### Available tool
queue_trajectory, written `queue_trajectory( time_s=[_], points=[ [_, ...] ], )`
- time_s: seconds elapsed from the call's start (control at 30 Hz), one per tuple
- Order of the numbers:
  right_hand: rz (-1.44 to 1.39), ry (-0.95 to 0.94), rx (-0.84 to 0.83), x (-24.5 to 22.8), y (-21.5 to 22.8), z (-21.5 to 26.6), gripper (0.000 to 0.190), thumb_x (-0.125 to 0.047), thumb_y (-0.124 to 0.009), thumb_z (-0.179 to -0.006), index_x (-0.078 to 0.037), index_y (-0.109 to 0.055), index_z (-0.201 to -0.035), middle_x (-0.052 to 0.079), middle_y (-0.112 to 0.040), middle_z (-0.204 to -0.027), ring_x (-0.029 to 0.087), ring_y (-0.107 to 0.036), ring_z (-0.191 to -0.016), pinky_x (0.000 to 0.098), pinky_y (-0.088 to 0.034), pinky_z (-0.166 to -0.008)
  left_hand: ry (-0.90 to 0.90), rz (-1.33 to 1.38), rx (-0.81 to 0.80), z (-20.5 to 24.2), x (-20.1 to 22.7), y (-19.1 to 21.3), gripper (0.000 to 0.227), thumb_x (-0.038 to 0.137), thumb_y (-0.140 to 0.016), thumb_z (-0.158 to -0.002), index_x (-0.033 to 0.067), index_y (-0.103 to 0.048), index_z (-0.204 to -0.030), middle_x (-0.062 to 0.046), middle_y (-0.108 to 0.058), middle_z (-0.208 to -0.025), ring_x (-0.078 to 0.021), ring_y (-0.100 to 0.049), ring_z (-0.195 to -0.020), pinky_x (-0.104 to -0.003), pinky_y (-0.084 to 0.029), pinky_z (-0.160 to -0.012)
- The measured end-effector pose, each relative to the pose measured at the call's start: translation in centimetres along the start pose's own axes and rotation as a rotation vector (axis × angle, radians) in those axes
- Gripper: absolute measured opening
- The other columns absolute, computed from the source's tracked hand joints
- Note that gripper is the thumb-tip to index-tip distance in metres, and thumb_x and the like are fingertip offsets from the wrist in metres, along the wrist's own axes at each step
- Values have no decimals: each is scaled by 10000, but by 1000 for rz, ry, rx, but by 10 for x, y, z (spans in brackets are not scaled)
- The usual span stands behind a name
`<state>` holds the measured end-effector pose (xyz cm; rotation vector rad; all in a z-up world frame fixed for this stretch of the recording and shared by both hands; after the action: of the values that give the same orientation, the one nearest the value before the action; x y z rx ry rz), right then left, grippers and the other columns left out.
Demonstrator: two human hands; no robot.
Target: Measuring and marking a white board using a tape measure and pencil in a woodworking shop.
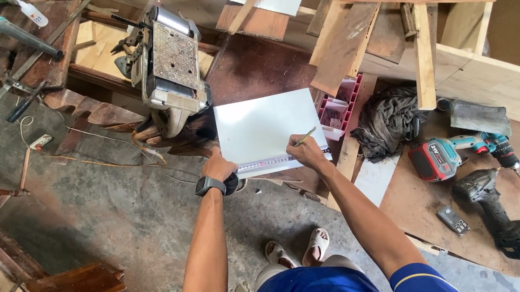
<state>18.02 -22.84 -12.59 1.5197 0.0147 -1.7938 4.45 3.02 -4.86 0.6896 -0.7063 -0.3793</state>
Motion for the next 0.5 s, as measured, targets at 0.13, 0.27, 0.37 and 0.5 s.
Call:
queue_trajectory(
  time_s=[0.13,0.27,0.37,0.5],
  points=[
    [0,10,7,-3,1,2,142,-213,-673,-794,-77,-693,-758,123,-667,-665,294,-667,-711,400,-524,-697,-3,-3,1,-3,-1,-1,624,157,-747,-782,33,-455,-1319,-361,-654,-1176,-501,-691,-1006,-608,-563,-814],
    [-11,13,22,-2,0,2,158,-226,-676,-793,-75,-684,-746,136,-669,-668,305,-667,-716,415,-520,-700,2,-1,6,-5,-1,-2,615,142,-740,-778,20,-455,-1309,-369,-651,-1169,-498,-690,-1001,-604,-564,-816],
    [-16,26,32,7,-3,-5,147,-220,-682,-793,-80,-696,-753,129,-679,-660,295,-674,-692,405,-532,-687,4,-9,5,-5,-1,-2,607,150,-733,-789,21,-458,-1314,-357,-657,-1160,-489,-689,-1002,-595,-561,-823],
    [-118,38,103,6,8,-6,103,-200,-706,-797,-106,-733,-766,105,-691,-640,250,-676,-619,370,-540,-633,3,-3,8,-2,1,1,631,166,-731,-791,18,-460,-1342,-352,-655,-1183,-495,-679,-1029,-608,-545,-847]
  ],
)
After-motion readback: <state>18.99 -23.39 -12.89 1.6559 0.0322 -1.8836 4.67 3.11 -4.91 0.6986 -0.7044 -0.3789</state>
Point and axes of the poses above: each hand's wrist, its own z-axis away from the middle knuckle, its own y-axis out of the back of the hand, x = y × z, the point moved 7 cm from there along -z, towards the middle knuckle
